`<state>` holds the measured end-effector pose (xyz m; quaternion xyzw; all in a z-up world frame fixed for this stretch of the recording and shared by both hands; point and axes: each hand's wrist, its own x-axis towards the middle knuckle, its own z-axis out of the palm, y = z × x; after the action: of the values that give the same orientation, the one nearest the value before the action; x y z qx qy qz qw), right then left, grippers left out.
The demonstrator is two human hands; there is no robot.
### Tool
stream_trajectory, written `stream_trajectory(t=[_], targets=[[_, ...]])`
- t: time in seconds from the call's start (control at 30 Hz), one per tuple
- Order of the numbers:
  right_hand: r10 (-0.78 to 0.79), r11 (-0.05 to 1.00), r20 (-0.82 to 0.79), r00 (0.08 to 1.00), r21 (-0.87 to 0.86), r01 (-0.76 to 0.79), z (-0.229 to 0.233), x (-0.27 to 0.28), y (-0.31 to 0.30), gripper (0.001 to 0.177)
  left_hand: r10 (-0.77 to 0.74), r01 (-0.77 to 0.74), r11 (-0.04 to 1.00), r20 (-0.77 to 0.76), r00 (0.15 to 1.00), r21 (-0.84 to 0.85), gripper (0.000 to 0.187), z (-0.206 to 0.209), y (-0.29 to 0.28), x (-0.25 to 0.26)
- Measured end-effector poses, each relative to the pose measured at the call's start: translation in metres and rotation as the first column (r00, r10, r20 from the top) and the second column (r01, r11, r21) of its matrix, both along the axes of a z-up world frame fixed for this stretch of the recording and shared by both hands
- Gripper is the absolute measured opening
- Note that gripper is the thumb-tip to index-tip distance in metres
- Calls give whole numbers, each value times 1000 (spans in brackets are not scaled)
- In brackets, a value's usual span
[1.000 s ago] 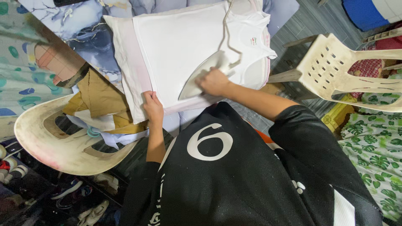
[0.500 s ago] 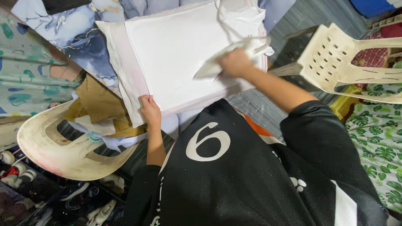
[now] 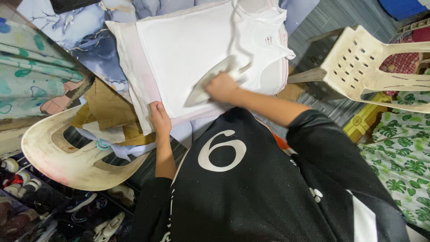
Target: The person irons a white shirt on a makeshift ironing board. They repeatedly smooth the fabric, use a white iron to press the shirt, and adjust the garment's position to cover different areas.
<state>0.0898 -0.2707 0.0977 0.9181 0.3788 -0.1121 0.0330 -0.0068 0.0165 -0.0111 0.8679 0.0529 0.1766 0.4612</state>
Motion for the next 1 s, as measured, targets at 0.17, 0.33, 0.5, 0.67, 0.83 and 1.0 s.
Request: stream_trajectory(t=[0.17, 0.33, 0.5, 0.67, 0.83, 1.0], targets=[[-108, 992, -8, 994, 62, 108, 9, 6, 35, 50, 18, -80, 976, -293, 956, -201, 15, 10, 1, -8], [-346, 938, -110, 932, -66, 341, 35, 47, -18, 59, 10, -34, 995, -251, 968, -90, 31, 19, -3, -10], [-503, 844, 56, 862, -185, 504, 51, 93, -91, 61, 34, -55, 995, -232, 972, -87, 27, 15, -4, -11], [-703, 683, 46, 709, -233, 692, 64, 133, -159, 70, 142, -124, 989, -313, 939, 77, 22, 22, -6, -3], [-793, 593, 82, 603, -119, 796, 56, 160, -213, 79, 326, -127, 916, -522, 788, 382, 25, 44, -17, 27], [-807, 567, 92, 583, -151, 810, 63, 181, -241, 84, 421, -272, 885, -400, 814, 378, 38, 47, -20, 80]])
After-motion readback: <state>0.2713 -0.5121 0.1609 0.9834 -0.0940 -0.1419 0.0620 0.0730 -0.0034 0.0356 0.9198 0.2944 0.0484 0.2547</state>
